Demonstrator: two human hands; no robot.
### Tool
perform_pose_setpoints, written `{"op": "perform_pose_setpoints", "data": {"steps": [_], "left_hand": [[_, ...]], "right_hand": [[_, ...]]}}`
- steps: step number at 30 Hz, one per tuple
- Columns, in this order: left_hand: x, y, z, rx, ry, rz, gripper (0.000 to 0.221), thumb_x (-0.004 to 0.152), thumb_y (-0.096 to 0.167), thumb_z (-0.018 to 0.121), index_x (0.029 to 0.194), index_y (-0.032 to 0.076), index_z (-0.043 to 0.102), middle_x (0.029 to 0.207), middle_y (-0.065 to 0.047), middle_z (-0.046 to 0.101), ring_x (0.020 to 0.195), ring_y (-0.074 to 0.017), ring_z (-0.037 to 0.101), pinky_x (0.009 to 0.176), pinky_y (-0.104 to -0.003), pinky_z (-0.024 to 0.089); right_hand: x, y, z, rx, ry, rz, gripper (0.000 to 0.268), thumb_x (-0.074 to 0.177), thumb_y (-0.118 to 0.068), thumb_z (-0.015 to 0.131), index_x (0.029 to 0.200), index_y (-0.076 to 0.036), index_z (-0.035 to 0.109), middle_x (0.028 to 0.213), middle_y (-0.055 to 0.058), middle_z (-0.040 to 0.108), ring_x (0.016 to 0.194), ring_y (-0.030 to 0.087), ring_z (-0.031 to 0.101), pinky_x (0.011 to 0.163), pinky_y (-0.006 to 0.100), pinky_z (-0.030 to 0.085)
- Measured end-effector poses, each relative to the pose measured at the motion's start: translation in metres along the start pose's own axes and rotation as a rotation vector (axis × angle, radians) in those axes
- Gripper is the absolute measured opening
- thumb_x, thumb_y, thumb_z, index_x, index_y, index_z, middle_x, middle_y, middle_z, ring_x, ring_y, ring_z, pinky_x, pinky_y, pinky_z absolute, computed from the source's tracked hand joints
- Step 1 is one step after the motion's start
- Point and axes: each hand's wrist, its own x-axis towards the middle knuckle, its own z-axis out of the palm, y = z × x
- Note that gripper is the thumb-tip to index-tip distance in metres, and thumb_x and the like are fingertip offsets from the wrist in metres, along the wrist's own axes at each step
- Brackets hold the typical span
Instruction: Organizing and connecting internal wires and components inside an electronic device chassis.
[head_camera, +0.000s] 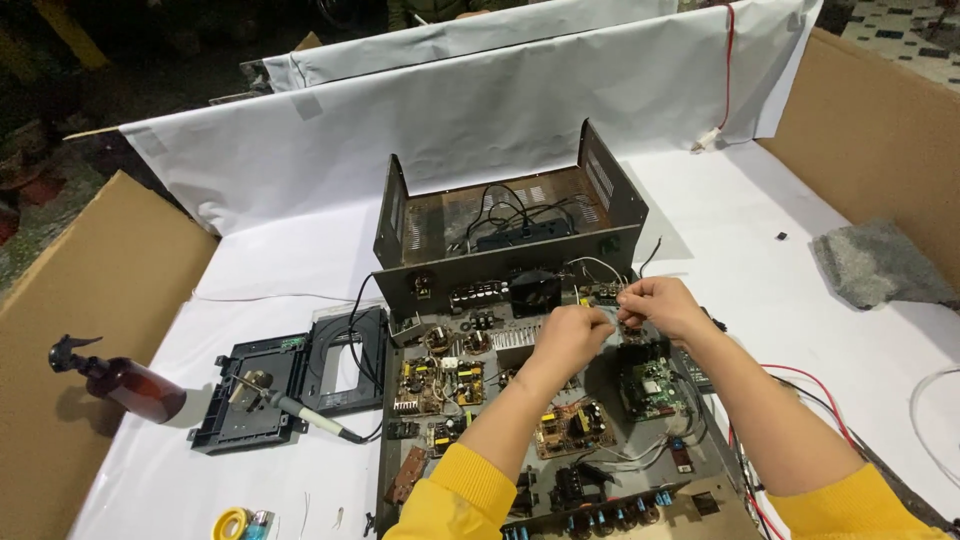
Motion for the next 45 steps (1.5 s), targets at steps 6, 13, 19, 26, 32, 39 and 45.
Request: {"op": "perform_pose_setpoints", "data": {"steps": [6, 13, 19, 26, 32, 39, 45], "left_hand": [[0.008, -0.008, 0.014, 0.083, 0.086, -0.023, 0.017, 0.098, 0.013, 0.067, 0.107, 0.006, 0.079, 0.097, -0.015, 0.077, 0.102, -0.0336, 0.074, 0.089, -0.044, 0.060], [0.009, -0.007, 0.011, 0.018, 0.127, -0.071, 0.019, 0.100, 0.015, 0.064, 0.112, 0.008, 0.078, 0.099, -0.014, 0.078, 0.102, -0.0325, 0.074, 0.089, -0.043, 0.061], [0.007, -0.014, 0.017, -0.019, 0.135, -0.058, 0.017, 0.100, 0.016, 0.065, 0.110, 0.009, 0.077, 0.097, -0.012, 0.076, 0.099, -0.0325, 0.074, 0.085, -0.043, 0.060], [0.008, -0.021, 0.027, 0.042, 0.183, -0.056, 0.014, 0.099, 0.017, 0.064, 0.106, 0.011, 0.075, 0.096, -0.015, 0.076, 0.099, -0.0391, 0.073, 0.084, -0.050, 0.059], [0.004, -0.013, 0.022, 0.006, 0.202, -0.066, 0.015, 0.101, 0.014, 0.061, 0.106, 0.010, 0.074, 0.094, -0.015, 0.076, 0.095, -0.0374, 0.074, 0.083, -0.047, 0.059], [0.002, -0.017, 0.024, -0.060, 0.274, -0.089, 0.018, 0.099, 0.011, 0.060, 0.108, 0.010, 0.076, 0.098, -0.016, 0.077, 0.099, -0.0393, 0.073, 0.085, -0.048, 0.059], [0.013, -0.036, 0.038, -0.100, 0.275, -0.048, 0.016, 0.098, 0.007, 0.064, 0.108, 0.006, 0.076, 0.099, -0.018, 0.076, 0.099, -0.0388, 0.073, 0.085, -0.046, 0.060]], "right_hand": [[-0.001, -0.001, 0.004, 0.072, 0.018, -0.002, 0.023, 0.089, -0.009, 0.079, 0.102, 0.009, 0.072, 0.079, 0.024, 0.074, 0.062, 0.022, 0.071, 0.061, 0.032, 0.060], [0.003, 0.006, -0.001, 0.136, -0.005, -0.006, 0.022, 0.089, -0.001, 0.074, 0.105, 0.013, 0.070, 0.078, 0.024, 0.073, 0.062, 0.022, 0.070, 0.061, 0.032, 0.060], [0.008, 0.020, -0.005, 0.081, 0.040, -0.032, 0.022, 0.088, -0.004, 0.076, 0.102, 0.011, 0.071, 0.069, 0.019, 0.068, 0.054, 0.017, 0.063, 0.053, 0.026, 0.054], [0.009, 0.025, -0.008, -0.256, 0.132, -0.017, 0.032, 0.088, -0.020, 0.080, 0.115, -0.005, 0.074, 0.089, 0.010, 0.074, 0.081, 0.023, 0.066, 0.071, 0.036, 0.053], [-0.045, -0.025, 0.013, -0.434, 0.201, -0.169, 0.038, 0.087, -0.015, 0.077, 0.124, -0.012, 0.076, 0.107, 0.011, 0.074, 0.086, 0.024, 0.073, 0.077, 0.037, 0.056], [-0.054, -0.036, 0.028, -0.305, 0.063, -0.120, 0.033, 0.087, -0.015, 0.074, 0.119, -0.009, 0.078, 0.098, 0.010, 0.079, 0.075, 0.019, 0.074, 0.072, 0.035, 0.055], [-0.058, -0.042, 0.033, -0.244, 0.069, -0.048, 0.030, 0.092, -0.013, 0.071, 0.119, 0.000, 0.077, 0.103, 0.019, 0.079, 0.078, 0.023, 0.076, 0.067, 0.035, 0.058]]}}
